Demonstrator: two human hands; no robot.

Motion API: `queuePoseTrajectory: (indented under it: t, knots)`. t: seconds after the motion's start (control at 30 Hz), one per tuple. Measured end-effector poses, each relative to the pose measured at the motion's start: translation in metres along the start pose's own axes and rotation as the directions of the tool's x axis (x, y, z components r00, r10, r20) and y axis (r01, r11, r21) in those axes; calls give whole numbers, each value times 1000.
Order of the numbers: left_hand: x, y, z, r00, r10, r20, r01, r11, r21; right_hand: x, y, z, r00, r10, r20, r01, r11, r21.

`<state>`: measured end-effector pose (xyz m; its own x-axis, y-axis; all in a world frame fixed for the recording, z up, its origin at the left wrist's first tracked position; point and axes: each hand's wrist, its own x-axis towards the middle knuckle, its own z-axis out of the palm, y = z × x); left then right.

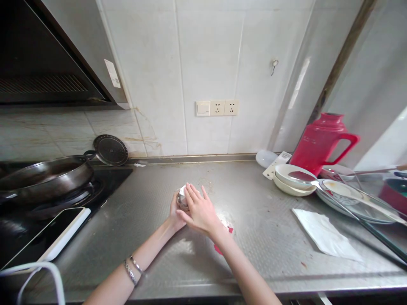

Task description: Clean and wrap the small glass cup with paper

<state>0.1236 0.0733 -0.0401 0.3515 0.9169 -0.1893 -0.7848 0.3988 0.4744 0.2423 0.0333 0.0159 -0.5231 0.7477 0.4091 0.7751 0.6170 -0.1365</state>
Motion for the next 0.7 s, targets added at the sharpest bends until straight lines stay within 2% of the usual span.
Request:
queuePoseTrajectory:
  t: [0.13,0.27,0.33,0.47,0.63,0.7]
  knots:
    - [2,0,-5,998,-4,-66,3,1000,-18,-6,-6,-1,997,-72,30,71,997,39]
    - [-1,5,-2,982,-74,-173,76,997,6,-16,-6,-4,991,-131,31,129,990,51]
    - [-1,6,0,978,-77,-193,79,997,7,-18,-3,-5,991,-133,10,133,990,39]
    - [0,3,1,995,1,-102,-5,999,-34,-17,9,-5,997,-73,-12,73,997,1]
    - [0,-4,2,987,-158,6,157,986,48,-7,17,0,1000,7,-7,-7,1000,-17]
    - [0,-7,2,983,-179,32,176,981,77,-5,13,1,1000,-3,3,3,1000,-11]
